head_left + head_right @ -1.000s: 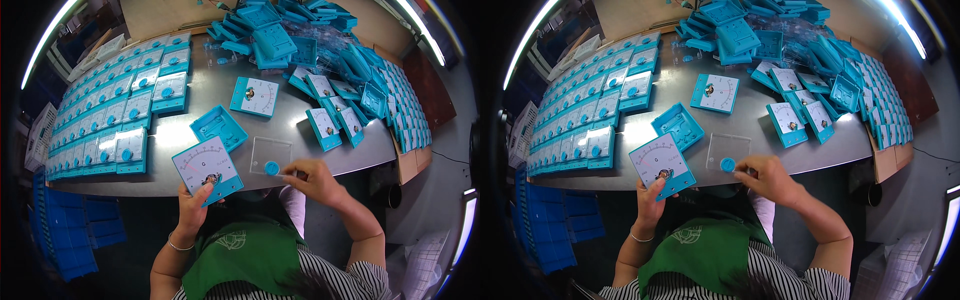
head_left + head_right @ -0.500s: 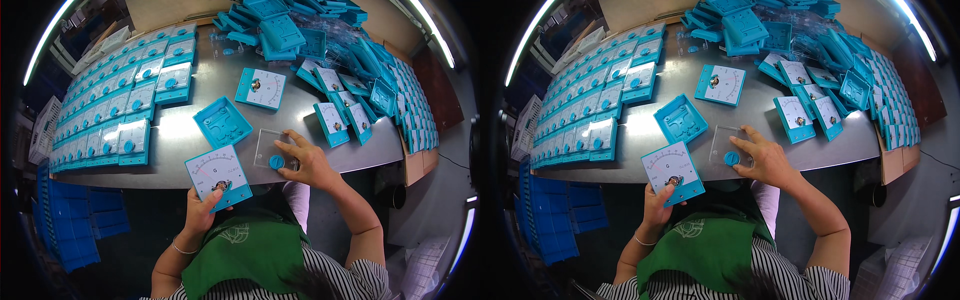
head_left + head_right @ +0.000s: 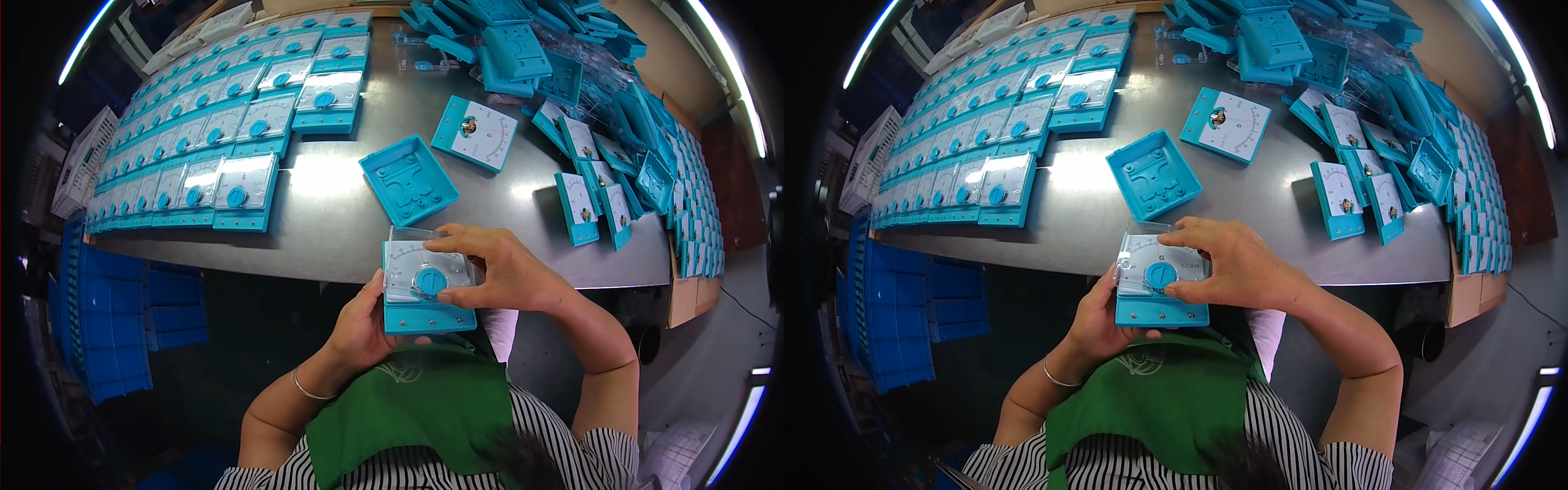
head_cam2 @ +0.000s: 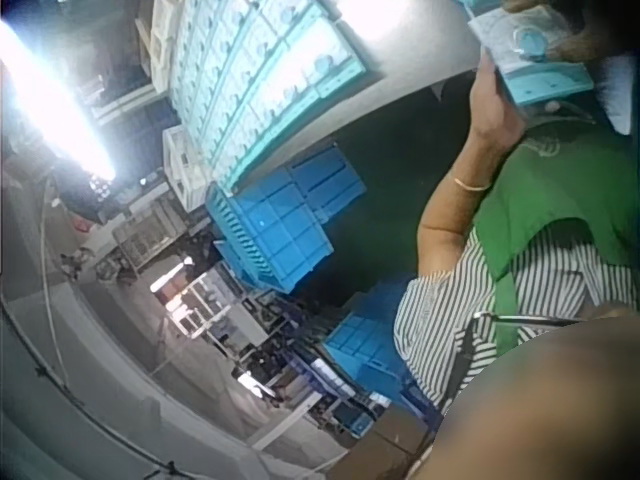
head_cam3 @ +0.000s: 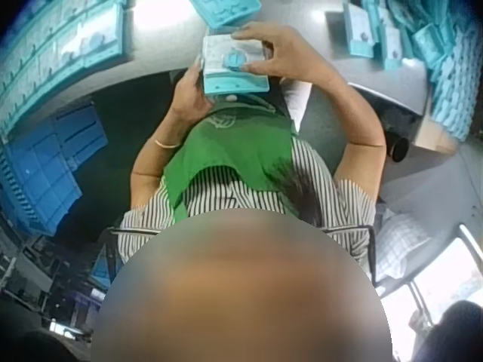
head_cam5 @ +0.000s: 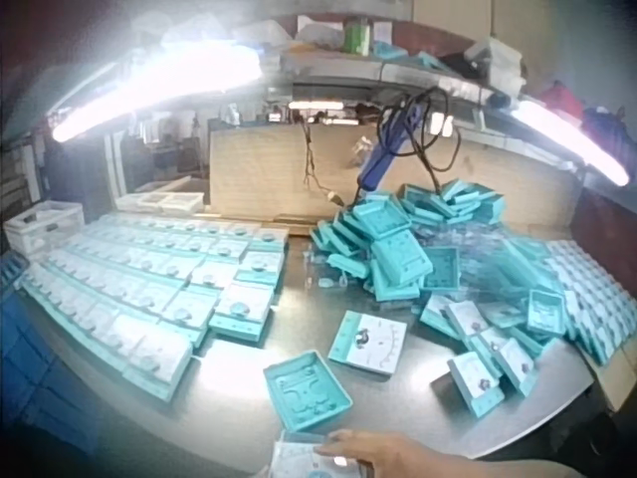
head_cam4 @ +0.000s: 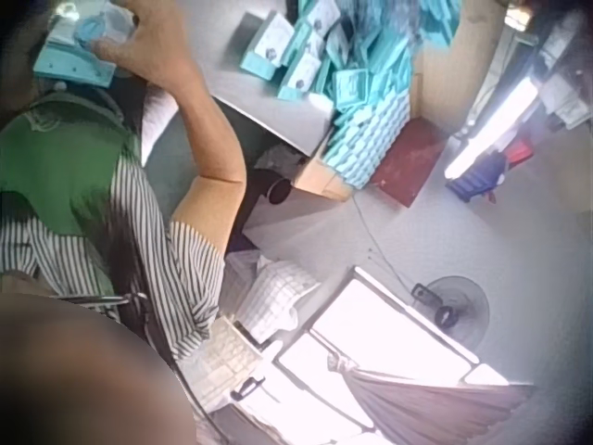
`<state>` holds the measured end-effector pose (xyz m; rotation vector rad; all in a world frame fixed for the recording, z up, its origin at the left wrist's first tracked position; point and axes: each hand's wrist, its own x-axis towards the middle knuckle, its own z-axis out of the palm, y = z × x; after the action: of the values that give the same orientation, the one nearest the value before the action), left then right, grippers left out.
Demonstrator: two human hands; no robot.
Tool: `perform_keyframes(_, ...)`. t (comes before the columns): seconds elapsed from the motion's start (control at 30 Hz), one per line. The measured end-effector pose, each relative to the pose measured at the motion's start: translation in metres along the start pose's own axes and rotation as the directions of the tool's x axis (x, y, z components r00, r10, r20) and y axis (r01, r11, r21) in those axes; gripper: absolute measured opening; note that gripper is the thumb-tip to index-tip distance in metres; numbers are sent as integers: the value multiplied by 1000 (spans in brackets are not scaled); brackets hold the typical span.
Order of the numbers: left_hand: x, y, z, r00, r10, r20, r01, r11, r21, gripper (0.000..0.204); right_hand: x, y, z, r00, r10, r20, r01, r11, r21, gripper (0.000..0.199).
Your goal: Assembling components and covers for analog electrical meters at a workshop bench.
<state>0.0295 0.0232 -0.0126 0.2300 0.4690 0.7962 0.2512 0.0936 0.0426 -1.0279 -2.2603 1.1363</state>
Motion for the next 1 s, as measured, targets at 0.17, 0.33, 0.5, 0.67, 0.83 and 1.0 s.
perform_keyframes(0.17,-2,-4,-2,1000,-17,-12,16,996,-89,60,2,-3,1,998,44,50,-45,999,31,60)
perform_keyframes(0.33,-4,-6,-1,1000,-22,10,23,994,-103,62,-1,-2,1,988,96,117,-107,990,96,58)
perform_keyframes(0.5,-7,-14,-10,996,-10,92,25,987,-160,64,-10,-6,5,991,86,98,-99,986,137,58)
perform_keyframes(0.67,-10,-23,1,996,18,87,-18,1000,6,65,-32,-15,11,999,31,19,-31,999,29,61)
perform_keyframes(0.83,-11,-27,0,987,49,152,-111,894,434,66,-46,-9,18,982,-182,-57,169,968,-188,66)
perform_keyframes(1.0,-10,-31,9,999,-45,15,42,989,140,68,-59,2,21,969,-218,-118,204,972,-118,64)
